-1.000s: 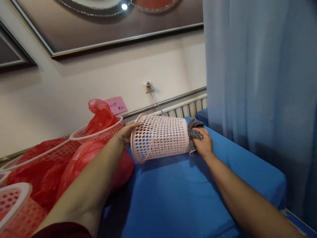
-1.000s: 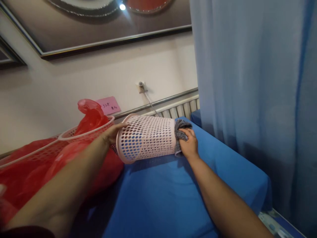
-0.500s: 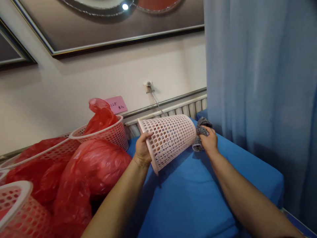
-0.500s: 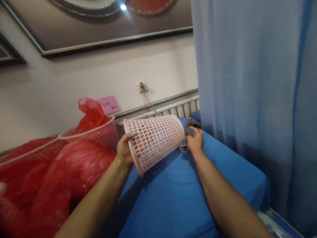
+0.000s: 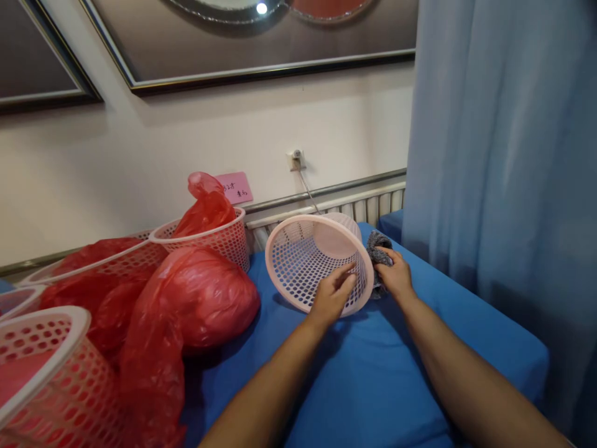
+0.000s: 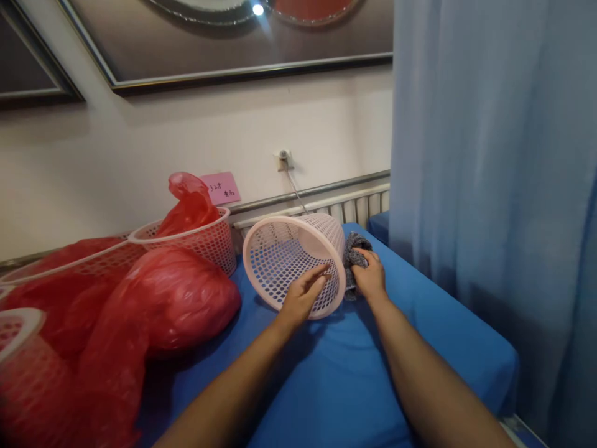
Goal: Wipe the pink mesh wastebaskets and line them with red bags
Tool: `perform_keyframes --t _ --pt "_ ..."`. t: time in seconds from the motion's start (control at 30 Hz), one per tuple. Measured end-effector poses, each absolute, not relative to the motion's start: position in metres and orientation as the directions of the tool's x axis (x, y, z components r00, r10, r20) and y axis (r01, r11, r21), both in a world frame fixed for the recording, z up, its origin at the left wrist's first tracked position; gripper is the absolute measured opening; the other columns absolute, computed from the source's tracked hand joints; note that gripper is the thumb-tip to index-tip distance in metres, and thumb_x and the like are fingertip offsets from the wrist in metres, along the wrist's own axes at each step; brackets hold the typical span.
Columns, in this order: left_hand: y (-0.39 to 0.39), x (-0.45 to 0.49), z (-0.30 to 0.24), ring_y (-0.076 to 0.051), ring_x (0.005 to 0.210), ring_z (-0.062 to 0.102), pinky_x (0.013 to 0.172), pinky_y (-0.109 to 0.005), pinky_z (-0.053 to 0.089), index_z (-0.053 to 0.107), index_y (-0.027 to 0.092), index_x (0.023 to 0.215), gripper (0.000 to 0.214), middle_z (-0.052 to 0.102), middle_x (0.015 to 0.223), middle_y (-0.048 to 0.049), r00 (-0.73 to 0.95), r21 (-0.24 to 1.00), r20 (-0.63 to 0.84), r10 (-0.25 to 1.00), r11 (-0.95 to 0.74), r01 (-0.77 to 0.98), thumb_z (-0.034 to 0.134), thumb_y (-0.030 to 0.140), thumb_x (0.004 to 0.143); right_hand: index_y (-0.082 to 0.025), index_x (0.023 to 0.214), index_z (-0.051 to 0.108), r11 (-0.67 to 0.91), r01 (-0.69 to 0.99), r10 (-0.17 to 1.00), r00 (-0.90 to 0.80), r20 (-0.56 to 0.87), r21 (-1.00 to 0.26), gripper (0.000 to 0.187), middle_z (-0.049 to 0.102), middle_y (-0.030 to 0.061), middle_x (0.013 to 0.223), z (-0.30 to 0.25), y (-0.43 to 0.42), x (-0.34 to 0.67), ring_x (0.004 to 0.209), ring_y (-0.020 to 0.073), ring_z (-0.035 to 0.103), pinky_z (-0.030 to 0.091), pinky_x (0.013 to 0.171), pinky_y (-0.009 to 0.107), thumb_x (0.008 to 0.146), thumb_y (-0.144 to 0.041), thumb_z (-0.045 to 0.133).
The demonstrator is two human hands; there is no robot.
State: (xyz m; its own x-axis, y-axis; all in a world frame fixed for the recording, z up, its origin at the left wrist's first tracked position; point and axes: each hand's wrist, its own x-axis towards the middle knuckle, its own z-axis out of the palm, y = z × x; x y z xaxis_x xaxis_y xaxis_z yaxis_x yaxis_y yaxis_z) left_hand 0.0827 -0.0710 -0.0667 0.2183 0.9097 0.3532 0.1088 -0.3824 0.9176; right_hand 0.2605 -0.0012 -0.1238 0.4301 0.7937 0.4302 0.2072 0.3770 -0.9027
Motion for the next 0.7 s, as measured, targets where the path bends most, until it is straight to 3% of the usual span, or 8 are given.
perform_keyframes --t 0.07,0.1,0.17,0.2,0.27,0.37,0.47,0.7 --pt "-0.074 0.045 -0.077 -0.029 0.119 0.063 0.108 -0.048 0.047 0.063 0.017 0.125 0.042 0.067 0.127 -0.0132 -0.147 0.850 0.474 0.868 -0.407 0.335 0.067 0.030 0.085 -0.022 0.104 0.075 0.362 0.214 0.797 0.434 0.420 -0.907 0.045 0.068 0.0067 0.110 -0.124 0.000 0.262 0.105 0.0257 0.063 0.044 0.106 0.045 0.062 -0.025 0.059" --pt "-0.074 0.025 -0.081 -0.030 0.128 0.057 0.114 -0.048 0.042 0.061 0.017 0.126 0.048 0.062 0.134 -0.0136 -0.349 0.822 0.537 0.768 -0.384 0.420 0.070 0.026 0.080 -0.022 0.103 0.076 0.363 0.217 0.799 0.428 0.423 -0.906 0.044 0.068 0.0065 0.110 -0.123 0.000 0.262 0.106 0.0255 0.063 0.044 0.107 0.044 0.062 -0.025 0.059" --pt "-0.072 -0.012 -0.087 -0.030 0.151 0.026 0.125 -0.051 0.021 0.045 0.016 0.141 0.069 0.034 0.159 -0.0162 -0.506 0.839 0.527 0.682 -0.326 0.435 0.070 0.021 0.077 -0.022 0.103 0.076 0.379 0.221 0.796 0.418 0.438 -0.899 0.044 0.069 0.0061 0.111 -0.121 -0.003 0.261 0.107 0.0251 0.063 0.043 0.108 0.043 0.062 -0.025 0.060" --pt "-0.070 -0.026 -0.089 -0.031 0.153 0.021 0.125 -0.053 0.021 0.039 0.018 0.145 0.075 0.027 0.163 -0.0163 -0.550 0.858 0.499 0.669 -0.295 0.419 0.071 0.020 0.077 -0.021 0.103 0.076 0.392 0.220 0.789 0.420 0.449 -0.893 0.044 0.069 0.0061 0.111 -0.120 -0.005 0.260 0.108 0.0250 0.063 0.043 0.108 0.043 0.062 -0.025 0.060" --pt "-0.067 -0.044 -0.095 -0.033 0.143 0.042 0.117 -0.057 0.036 0.041 0.019 0.142 0.071 0.040 0.156 -0.0190 -0.549 0.915 0.388 0.741 -0.236 0.329 0.071 0.023 0.079 -0.021 0.104 0.075 0.417 0.213 0.767 0.438 0.468 -0.884 0.044 0.069 0.0062 0.111 -0.119 -0.007 0.260 0.108 0.0248 0.063 0.043 0.108 0.043 0.063 -0.026 0.061" --pt "-0.066 -0.049 -0.107 -0.031 0.099 0.073 0.087 -0.049 0.060 0.062 0.015 0.114 0.046 0.073 0.111 -0.0184 -0.380 0.980 0.172 0.909 -0.120 0.157 0.079 0.033 0.075 -0.021 0.106 0.075 0.421 0.189 0.758 0.464 0.458 -0.887 0.045 0.069 0.0066 0.113 -0.121 -0.009 0.261 0.106 0.0247 0.064 0.045 0.105 0.044 0.063 -0.028 0.064" --pt "-0.067 -0.047 -0.117 -0.024 0.073 0.074 0.068 -0.040 0.063 0.066 0.014 0.089 0.036 0.076 0.084 -0.0130 -0.288 0.994 0.087 0.954 -0.065 0.083 0.083 0.038 0.069 -0.020 0.107 0.075 0.374 0.163 0.783 0.472 0.406 -0.913 0.045 0.071 0.0065 0.110 -0.125 -0.007 0.264 0.103 0.0244 0.065 0.047 0.102 0.045 0.063 -0.029 0.068" --pt "-0.070 -0.055 -0.111 -0.014 0.063 0.066 0.060 -0.026 0.056 0.059 0.017 0.086 0.027 0.069 0.083 -0.0027 -0.437 0.970 0.238 0.867 -0.190 0.151 0.073 0.038 0.077 -0.021 0.119 0.067 0.442 0.125 0.596 0.699 0.395 -0.888 0.053 0.068 0.0038 0.109 -0.122 -0.003 0.283 0.103 0.0236 0.065 0.050 0.100 0.046 0.066 -0.027 0.066"
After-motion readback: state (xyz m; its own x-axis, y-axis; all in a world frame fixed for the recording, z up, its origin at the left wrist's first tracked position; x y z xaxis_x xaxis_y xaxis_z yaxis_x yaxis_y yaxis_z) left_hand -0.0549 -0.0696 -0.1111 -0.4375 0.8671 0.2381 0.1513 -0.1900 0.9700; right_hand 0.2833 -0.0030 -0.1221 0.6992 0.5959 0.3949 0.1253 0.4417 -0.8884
